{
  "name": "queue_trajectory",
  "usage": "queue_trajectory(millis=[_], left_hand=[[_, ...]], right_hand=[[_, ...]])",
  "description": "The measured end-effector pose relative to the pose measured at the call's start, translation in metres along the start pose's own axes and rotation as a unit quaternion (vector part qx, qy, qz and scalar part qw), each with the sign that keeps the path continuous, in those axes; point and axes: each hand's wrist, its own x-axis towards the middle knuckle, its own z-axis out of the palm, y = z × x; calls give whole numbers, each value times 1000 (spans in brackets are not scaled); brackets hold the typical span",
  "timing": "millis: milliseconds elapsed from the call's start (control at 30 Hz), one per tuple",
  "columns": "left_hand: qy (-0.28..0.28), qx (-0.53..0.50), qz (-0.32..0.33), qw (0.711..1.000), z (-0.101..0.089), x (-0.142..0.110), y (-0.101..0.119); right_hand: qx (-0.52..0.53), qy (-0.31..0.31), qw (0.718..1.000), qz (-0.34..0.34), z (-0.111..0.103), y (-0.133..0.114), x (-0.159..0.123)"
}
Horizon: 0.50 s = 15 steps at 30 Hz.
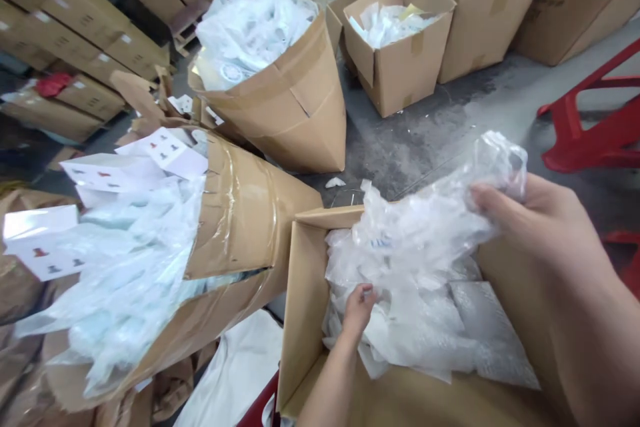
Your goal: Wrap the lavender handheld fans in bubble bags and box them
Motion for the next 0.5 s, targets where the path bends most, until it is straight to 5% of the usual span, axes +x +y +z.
queue_trajectory(millis=[167, 300, 400, 467, 500], left_hand=[[78, -70, -14, 994, -33, 20, -1], [151, -47, 0, 987, -54, 37, -8], [199, 15, 37, 979, -69, 60, -9], [186, 70, 73, 977, -74, 82, -5], [167, 88, 72, 979, -74, 96, -2]], right_hand=[[189, -84, 978, 26, 60, 7, 52], [264, -218, 939, 34, 70, 17, 47], [187, -323, 926, 49, 59, 57, 33], [34, -401, 912, 80, 60, 106, 32], [-50, -386, 916, 91, 64, 135, 35]])
